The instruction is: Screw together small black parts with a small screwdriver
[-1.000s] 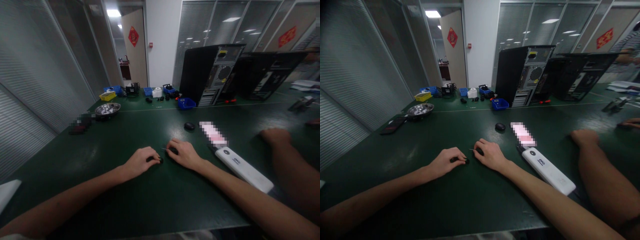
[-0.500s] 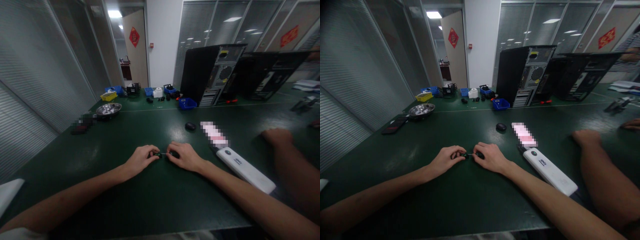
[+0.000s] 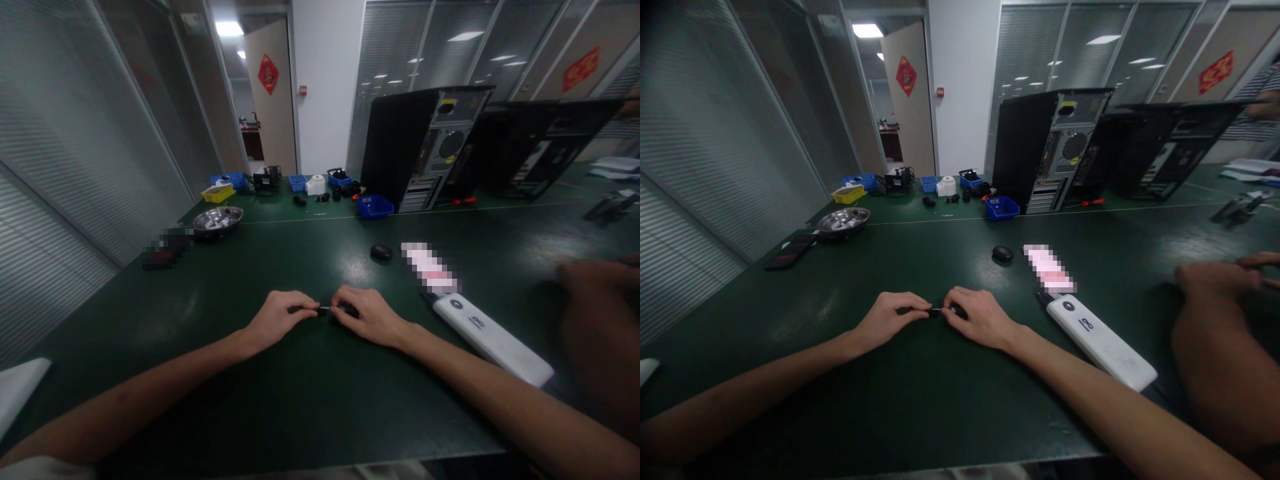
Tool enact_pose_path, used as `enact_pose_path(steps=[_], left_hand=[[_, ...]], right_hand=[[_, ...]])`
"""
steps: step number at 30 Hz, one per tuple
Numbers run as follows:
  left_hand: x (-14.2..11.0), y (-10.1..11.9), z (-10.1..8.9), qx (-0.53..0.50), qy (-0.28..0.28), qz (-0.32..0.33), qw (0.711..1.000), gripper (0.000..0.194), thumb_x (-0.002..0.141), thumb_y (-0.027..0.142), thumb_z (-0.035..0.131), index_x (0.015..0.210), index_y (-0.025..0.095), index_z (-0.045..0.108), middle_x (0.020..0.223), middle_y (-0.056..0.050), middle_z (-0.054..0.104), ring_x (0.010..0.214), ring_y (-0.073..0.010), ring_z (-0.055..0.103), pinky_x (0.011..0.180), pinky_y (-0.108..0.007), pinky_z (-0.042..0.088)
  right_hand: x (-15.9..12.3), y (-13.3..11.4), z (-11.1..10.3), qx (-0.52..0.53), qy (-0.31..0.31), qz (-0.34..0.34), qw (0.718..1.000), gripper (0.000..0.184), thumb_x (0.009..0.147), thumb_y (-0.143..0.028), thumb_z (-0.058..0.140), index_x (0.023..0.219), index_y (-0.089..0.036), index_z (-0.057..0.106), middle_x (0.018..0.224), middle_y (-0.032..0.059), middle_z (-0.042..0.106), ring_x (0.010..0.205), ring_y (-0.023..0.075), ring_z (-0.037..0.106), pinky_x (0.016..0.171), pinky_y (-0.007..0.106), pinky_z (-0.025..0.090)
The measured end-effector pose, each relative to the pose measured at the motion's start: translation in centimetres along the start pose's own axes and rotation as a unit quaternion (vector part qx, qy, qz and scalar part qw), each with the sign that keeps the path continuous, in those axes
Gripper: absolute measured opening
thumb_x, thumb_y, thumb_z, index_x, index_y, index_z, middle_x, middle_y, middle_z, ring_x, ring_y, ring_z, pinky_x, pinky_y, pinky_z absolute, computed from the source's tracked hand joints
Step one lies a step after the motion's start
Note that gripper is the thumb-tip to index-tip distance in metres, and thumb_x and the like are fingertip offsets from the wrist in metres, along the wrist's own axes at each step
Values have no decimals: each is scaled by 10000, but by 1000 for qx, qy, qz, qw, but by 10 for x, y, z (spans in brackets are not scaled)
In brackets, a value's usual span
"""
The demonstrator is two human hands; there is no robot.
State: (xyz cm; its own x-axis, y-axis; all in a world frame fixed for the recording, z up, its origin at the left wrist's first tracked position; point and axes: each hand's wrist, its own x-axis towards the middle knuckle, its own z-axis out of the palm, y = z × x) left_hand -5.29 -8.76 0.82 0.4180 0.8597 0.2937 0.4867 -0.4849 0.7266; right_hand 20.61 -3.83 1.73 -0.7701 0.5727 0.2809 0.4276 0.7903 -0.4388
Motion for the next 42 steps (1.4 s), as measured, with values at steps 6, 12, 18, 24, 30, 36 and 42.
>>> enact_pose_path(steps=[6, 12, 18, 24, 30, 36, 42], left_hand=[[0, 1, 2, 19, -2, 10, 1000, 156, 945, 264, 663, 1060, 241, 767, 1081, -3, 743, 1011, -147, 676, 939, -293, 534], [0, 6, 2, 60, -23, 26, 998, 163, 957, 252, 645, 1084, 246, 747, 1076, -1, 729, 1003, -146, 646, 910, -301, 524], [0, 13, -2, 89, -15, 5, 996, 284, 978, 268, 609, 1251, 281, 686, 1157, -27, 694, 1056, -176, 609, 931, -344, 522], [1, 16, -1, 127, -41, 3, 991, 431, 1023, 252, 512, 1444, 338, 531, 1223, -44, 625, 1078, -183, 559, 910, -340, 508], [3, 12, -1, 114, -58, 2, 992, 489, 1031, 245, 472, 1504, 368, 452, 1209, -54, 593, 1067, -191, 541, 891, -332, 500], [4, 10, 3, 153, -69, 14, 986, 471, 1021, 238, 465, 1478, 343, 498, 1165, -72, 570, 1034, -205, 525, 881, -350, 493], [4, 15, 4, 204, -79, 3, 976, 424, 1013, 241, 463, 1424, 290, 557, 1157, -87, 571, 1027, -222, 522, 864, -366, 491]], right_hand=[[1, -5, 4, -38, -9, -20, 999, 146, 1009, -325, 522, 1041, -223, 622, 967, 13, 650, 762, 133, 594, 680, 260, 396], [2, -12, 7, -76, -1, -31, 997, 165, 1016, -331, 512, 1074, -225, 624, 970, 18, 640, 761, 139, 587, 643, 268, 359], [3, -8, 5, -79, 32, -6, 996, 174, 1025, -355, 508, 1082, -239, 624, 986, 12, 635, 762, 138, 579, 638, 273, 352], [4, 0, 3, -95, 33, -3, 995, 172, 1021, -364, 519, 1077, -241, 626, 984, 9, 634, 767, 142, 579, 640, 279, 357], [3, 1, 0, -92, 41, 8, 995, 177, 1029, -361, 499, 1073, -238, 618, 992, 12, 633, 771, 142, 588, 647, 279, 372], [5, 2, 0, -126, 9, 1, 992, 172, 1012, -348, 521, 1057, -229, 638, 985, 26, 633, 770, 143, 593, 621, 268, 357], [3, -5, -10, -142, -14, 0, 990, 145, 965, -325, 563, 978, -222, 665, 1005, 34, 639, 715, 129, 562, 600, 268, 326]])
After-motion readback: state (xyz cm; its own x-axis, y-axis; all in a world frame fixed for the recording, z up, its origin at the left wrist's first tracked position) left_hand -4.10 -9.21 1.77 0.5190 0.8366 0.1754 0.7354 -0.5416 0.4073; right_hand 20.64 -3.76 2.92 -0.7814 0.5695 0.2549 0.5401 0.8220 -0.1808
